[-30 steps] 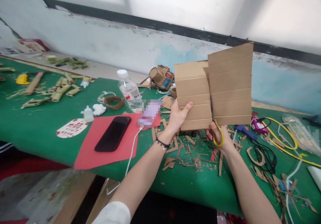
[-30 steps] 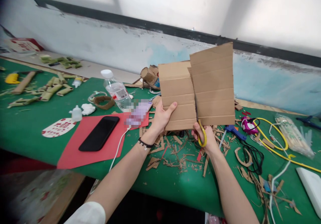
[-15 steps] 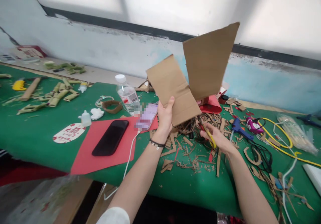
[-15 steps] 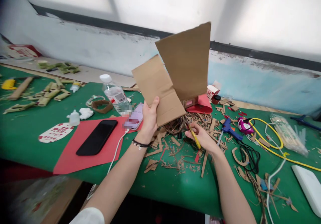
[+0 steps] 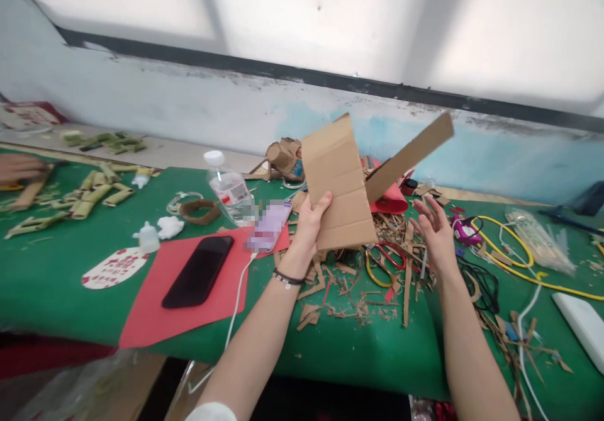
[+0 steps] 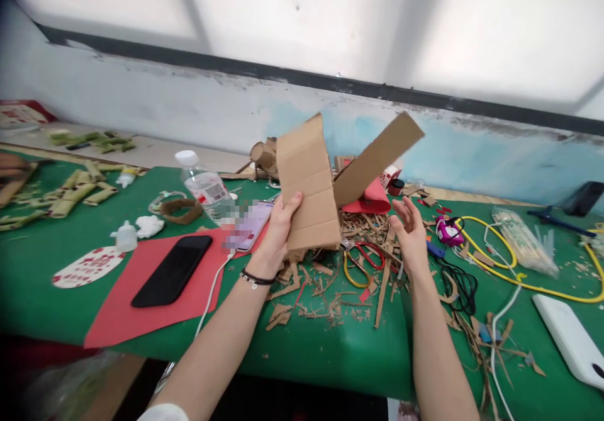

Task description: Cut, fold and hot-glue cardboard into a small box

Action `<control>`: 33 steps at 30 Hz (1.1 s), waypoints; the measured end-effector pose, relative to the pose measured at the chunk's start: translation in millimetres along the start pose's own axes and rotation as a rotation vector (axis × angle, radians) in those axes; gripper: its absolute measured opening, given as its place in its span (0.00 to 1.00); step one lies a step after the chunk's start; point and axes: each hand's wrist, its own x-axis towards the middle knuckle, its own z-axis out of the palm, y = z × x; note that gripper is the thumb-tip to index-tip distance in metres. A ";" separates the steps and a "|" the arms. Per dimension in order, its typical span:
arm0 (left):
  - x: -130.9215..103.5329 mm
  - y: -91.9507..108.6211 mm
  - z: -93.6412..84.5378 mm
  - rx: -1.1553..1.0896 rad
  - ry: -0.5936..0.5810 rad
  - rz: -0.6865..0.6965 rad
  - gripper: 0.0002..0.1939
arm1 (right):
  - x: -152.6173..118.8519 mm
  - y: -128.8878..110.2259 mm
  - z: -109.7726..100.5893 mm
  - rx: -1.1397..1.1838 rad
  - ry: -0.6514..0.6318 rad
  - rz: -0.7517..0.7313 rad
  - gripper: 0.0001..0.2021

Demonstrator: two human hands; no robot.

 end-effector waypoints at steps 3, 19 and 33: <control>-7.5 3.1 3.0 -0.031 -0.152 -0.112 0.30 | 1.2 7.7 0.9 0.086 -0.017 -0.057 0.38; 17.8 8.2 -12.6 0.037 0.214 0.188 0.34 | 3.8 -13.7 -46.9 -0.006 0.178 0.102 0.30; -7.8 3.6 3.5 -0.024 -0.119 -0.107 0.32 | 1.9 -33.0 -29.7 -0.852 0.271 -0.167 0.23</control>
